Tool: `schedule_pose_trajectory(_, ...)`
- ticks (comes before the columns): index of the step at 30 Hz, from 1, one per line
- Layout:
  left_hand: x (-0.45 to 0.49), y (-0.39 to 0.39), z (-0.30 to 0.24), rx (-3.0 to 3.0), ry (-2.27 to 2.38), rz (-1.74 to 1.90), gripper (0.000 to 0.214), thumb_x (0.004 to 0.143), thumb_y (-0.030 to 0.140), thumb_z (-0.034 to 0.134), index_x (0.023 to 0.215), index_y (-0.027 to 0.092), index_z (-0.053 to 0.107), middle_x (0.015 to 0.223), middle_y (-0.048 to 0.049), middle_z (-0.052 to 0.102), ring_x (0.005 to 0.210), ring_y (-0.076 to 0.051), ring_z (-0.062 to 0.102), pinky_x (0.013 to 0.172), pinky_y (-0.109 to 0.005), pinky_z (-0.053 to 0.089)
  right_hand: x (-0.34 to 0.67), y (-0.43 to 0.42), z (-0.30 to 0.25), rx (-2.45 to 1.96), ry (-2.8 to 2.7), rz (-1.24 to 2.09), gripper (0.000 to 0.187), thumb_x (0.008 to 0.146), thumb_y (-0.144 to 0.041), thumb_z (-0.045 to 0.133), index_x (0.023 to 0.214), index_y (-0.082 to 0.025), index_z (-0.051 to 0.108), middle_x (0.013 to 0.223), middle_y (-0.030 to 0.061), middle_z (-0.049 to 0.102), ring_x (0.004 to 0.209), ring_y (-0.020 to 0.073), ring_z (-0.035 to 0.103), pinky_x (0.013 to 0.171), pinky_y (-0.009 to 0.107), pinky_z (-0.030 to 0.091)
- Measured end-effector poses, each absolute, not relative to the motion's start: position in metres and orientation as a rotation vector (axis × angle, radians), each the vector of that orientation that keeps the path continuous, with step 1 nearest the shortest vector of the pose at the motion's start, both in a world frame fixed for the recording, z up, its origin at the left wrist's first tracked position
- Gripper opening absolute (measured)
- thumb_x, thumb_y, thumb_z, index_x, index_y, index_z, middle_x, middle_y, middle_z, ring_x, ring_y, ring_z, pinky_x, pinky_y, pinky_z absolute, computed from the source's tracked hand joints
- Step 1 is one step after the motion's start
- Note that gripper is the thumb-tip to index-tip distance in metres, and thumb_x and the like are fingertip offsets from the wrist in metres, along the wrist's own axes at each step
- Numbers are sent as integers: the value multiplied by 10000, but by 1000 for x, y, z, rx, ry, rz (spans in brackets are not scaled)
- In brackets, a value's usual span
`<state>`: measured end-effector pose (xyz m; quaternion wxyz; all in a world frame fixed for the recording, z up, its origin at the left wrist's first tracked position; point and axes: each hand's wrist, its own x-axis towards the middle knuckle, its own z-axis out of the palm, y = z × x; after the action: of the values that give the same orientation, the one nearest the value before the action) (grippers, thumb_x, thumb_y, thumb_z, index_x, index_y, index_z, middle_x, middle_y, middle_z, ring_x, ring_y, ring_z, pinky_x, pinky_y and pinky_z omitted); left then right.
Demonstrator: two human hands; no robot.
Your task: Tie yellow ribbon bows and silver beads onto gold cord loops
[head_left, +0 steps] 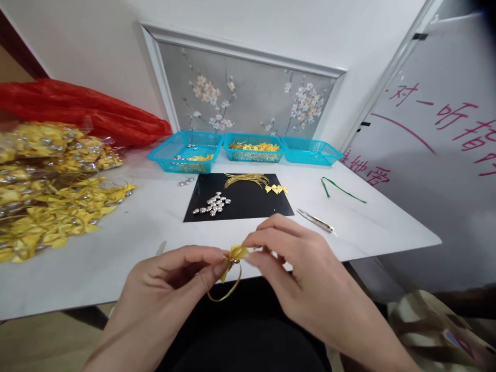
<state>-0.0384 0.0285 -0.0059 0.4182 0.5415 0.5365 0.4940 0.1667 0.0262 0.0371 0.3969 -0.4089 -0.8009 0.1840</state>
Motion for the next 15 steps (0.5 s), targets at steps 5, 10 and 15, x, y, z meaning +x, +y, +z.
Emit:
schedule_pose_trajectory(5,-38,28,-4,1342,1375,1230,88,698,390,859,743,323,822,764,-4,816,693,-156,737,597,-135,566,175,35,38,-959,-1951,551,151,984,-105,576,996,-153,718,963,-5,651,790,55,617,741,145,485)
schedule_pose_trajectory(10,-36,27,1,1384,1399,1237,36,690,327,835,725,320,829,733,-12,818,655,-157,739,581,-134,567,168,29,34,-938,-1922,525,113,955,-114,626,891,-143,715,882,-8,640,769,61,604,715,147,477)
schedule_pose_trajectory(15,-30,26,6,1376,1409,1317,48,649,302,842,685,330,827,734,-4,824,651,-170,753,603,-154,592,160,23,33,-1034,-2018,499,152,959,-106,590,887,-144,718,847,13,643,741,100,615,668,210,483)
